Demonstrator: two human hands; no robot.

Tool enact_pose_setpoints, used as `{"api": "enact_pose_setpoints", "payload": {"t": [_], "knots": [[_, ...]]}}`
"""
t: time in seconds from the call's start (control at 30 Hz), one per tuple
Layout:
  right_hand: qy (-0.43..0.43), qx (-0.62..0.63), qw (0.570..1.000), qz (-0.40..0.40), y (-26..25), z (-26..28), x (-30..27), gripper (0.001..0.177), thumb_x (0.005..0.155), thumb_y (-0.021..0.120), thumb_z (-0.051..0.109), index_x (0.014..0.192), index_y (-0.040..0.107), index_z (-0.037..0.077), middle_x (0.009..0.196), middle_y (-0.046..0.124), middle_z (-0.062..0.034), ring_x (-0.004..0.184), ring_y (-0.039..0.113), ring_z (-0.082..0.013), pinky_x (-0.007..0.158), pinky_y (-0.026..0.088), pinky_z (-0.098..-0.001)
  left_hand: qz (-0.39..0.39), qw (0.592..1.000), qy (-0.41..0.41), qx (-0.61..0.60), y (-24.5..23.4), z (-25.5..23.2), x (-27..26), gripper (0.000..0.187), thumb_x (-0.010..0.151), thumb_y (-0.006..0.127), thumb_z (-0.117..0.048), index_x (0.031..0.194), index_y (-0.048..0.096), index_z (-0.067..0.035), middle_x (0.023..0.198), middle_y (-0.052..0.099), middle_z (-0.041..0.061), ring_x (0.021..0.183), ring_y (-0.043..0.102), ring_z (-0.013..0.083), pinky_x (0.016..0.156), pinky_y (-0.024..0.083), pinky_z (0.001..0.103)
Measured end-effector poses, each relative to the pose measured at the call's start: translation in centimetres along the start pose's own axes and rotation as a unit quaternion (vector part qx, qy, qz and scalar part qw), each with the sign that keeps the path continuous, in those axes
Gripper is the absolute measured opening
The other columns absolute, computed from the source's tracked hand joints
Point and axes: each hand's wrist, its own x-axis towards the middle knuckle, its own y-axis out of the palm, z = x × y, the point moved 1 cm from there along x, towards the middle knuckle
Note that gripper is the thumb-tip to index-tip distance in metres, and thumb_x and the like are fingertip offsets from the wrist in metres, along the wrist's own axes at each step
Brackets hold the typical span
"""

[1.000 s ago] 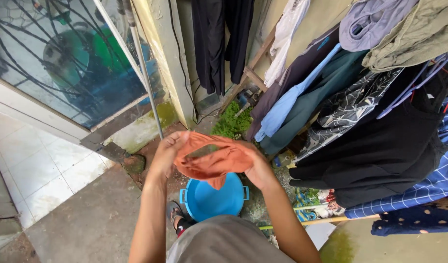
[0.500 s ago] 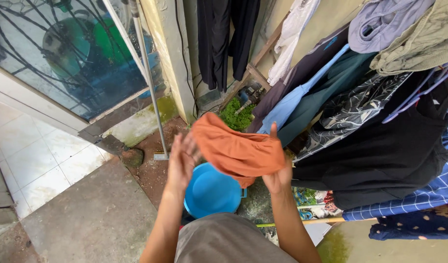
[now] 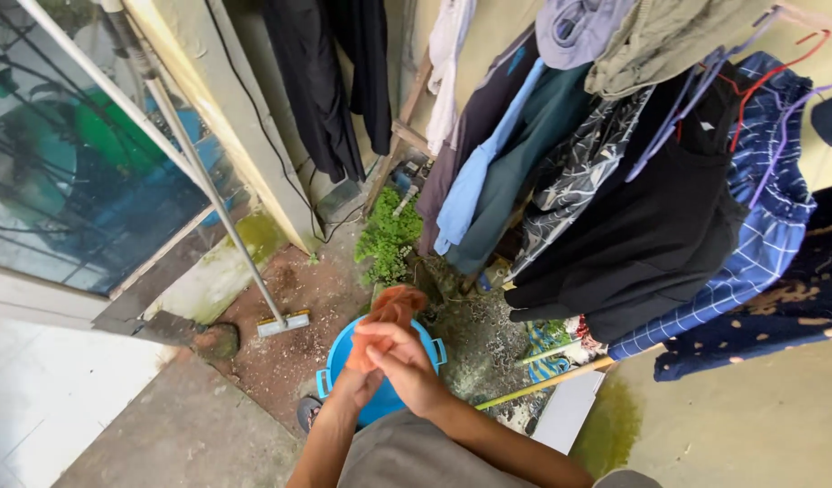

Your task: Hanging various items of clothing and laundry on a drying line or hangers.

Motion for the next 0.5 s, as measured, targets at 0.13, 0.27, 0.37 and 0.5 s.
{"api": "enact_pose_setpoints", "payload": {"t": [0.13,0.27,0.37,0.5], "knots": [[-0.048,0.111,0.992,-0.034,-0.6,5.6,1.2,0.038,0.103,0.053,0.006,0.14,0.05,0.002,0.14,0.059,-0.0146,0.132,0.059,-0.0255,0.116,0.045,-0.0431,-0.117,0.988,-0.039,-0.088,-16.5,5.6,0.1,0.035,0.101,0.065,-0.008,0.133,0.052,-0.003,0.136,0.06,0.014,0.127,0.06,0.0265,0.114,0.045,0.044],[-0.054,0.176,0.978,-0.095,-4.2,7.1,0.1,0.048,0.101,0.052,0.006,0.149,0.046,0.004,0.139,0.06,-0.0169,0.129,0.06,-0.0261,0.113,0.046,-0.0448,-0.102,0.98,0.112,-0.131,-5.3,-3.2,-2.4,0.05,0.094,0.064,-0.01,0.14,0.047,-0.009,0.139,0.058,0.008,0.129,0.057,0.0245,0.114,0.043,0.048],[-0.024,0.195,0.971,-0.139,-6.1,6.3,-0.8,0.056,0.102,0.052,0.004,0.157,0.042,0.007,0.14,0.059,-0.011,0.126,0.06,-0.0204,0.108,0.048,-0.0401,-0.109,0.97,0.18,-0.117,0.4,-7.2,-2.9,0.056,0.095,0.062,-0.015,0.149,0.046,-0.009,0.147,0.057,0.009,0.133,0.055,0.0251,0.114,0.041,0.048],[-0.023,0.269,0.946,-0.18,-8.6,5.0,-0.9,0.055,0.103,0.051,0.002,0.157,0.041,0.009,0.14,0.059,-0.0107,0.122,0.062,-0.0184,0.102,0.051,-0.0338,-0.044,0.966,0.209,-0.146,3.5,-8.8,-2.2,0.048,0.106,0.057,-0.014,0.151,0.044,-0.005,0.149,0.055,0.014,0.136,0.053,0.0302,0.116,0.039,0.05]]}}
